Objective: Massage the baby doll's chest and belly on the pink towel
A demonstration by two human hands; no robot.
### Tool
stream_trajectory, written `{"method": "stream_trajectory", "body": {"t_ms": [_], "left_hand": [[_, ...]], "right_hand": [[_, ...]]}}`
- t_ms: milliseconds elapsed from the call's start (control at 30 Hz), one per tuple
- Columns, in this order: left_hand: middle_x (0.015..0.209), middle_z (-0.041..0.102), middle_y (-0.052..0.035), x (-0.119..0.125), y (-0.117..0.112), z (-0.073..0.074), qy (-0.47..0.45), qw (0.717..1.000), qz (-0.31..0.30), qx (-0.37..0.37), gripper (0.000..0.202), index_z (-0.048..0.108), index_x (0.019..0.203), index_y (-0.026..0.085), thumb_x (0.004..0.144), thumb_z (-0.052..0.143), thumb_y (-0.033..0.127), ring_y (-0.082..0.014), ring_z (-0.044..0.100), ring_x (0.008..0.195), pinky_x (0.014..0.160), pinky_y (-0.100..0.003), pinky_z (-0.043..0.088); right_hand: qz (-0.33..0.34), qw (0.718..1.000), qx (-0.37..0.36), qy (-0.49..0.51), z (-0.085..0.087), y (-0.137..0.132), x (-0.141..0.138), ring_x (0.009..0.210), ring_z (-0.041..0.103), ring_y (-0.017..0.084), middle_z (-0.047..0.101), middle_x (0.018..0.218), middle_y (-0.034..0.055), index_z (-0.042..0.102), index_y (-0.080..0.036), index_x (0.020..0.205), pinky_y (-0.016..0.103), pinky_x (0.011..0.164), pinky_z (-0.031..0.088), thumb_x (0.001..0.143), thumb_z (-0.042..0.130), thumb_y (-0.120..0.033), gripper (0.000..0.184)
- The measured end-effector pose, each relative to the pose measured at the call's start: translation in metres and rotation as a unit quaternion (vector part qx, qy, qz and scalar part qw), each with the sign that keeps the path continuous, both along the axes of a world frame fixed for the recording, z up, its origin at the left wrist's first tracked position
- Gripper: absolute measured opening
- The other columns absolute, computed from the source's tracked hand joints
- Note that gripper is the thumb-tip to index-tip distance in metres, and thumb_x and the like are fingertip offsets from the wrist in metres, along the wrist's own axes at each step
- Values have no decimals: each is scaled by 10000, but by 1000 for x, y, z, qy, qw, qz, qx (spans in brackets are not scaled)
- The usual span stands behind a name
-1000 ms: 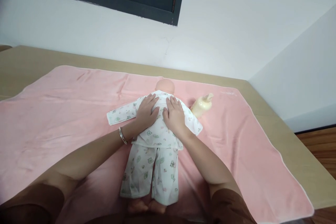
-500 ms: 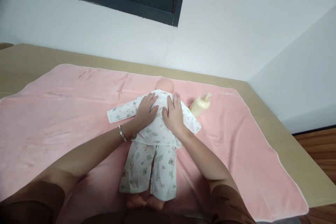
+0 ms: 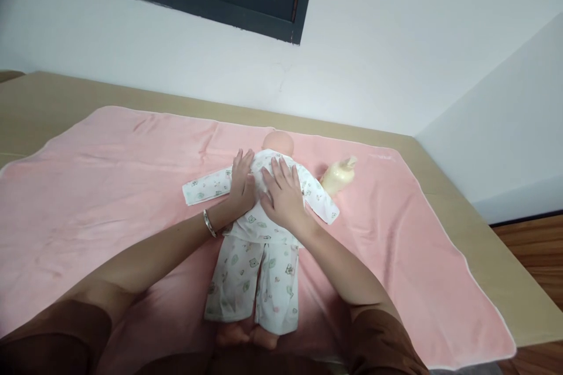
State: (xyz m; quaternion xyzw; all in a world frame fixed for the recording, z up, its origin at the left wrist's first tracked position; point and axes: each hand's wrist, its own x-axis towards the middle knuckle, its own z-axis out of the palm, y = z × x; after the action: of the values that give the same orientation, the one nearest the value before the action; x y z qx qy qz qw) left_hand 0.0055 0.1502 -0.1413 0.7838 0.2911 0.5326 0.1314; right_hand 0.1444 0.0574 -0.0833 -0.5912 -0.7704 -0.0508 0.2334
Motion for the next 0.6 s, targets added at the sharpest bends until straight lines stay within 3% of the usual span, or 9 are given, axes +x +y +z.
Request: {"method": "stream_trajectory", "body": {"t_ms": [133,333,600], "left_hand": [[1572,395,-149,0,1,-1,-3,1000,3,1,588,264,1553,193,1053,128,472,-291,165,1549,1247,-556,168],[1551,422,-152,1,2,-3,-10,1000,-2,-8,575,290,1540,195,1055,145,469,-285,178,1545,1242,-549,198],[1515,468,-153,4,4,-5,-9,1000,7,-15,573,357,1505,168,1058,157,466,-278,209,1536,1242,-537,208]], "right_hand": [[12,997,-75,6,-4,2,0,1545,165,328,312,1631,117,466,-185,1481,617,1236,138,962,479,-345,543],[-19,998,-33,56,-7,3,0,1563,61,301,173,1673,123,354,-178,1538,623,1235,111,946,477,-328,623],[-50,997,-61,4,-10,3,-8,1550,135,332,234,1653,161,428,-130,1499,587,1244,122,952,461,-329,582]]}}
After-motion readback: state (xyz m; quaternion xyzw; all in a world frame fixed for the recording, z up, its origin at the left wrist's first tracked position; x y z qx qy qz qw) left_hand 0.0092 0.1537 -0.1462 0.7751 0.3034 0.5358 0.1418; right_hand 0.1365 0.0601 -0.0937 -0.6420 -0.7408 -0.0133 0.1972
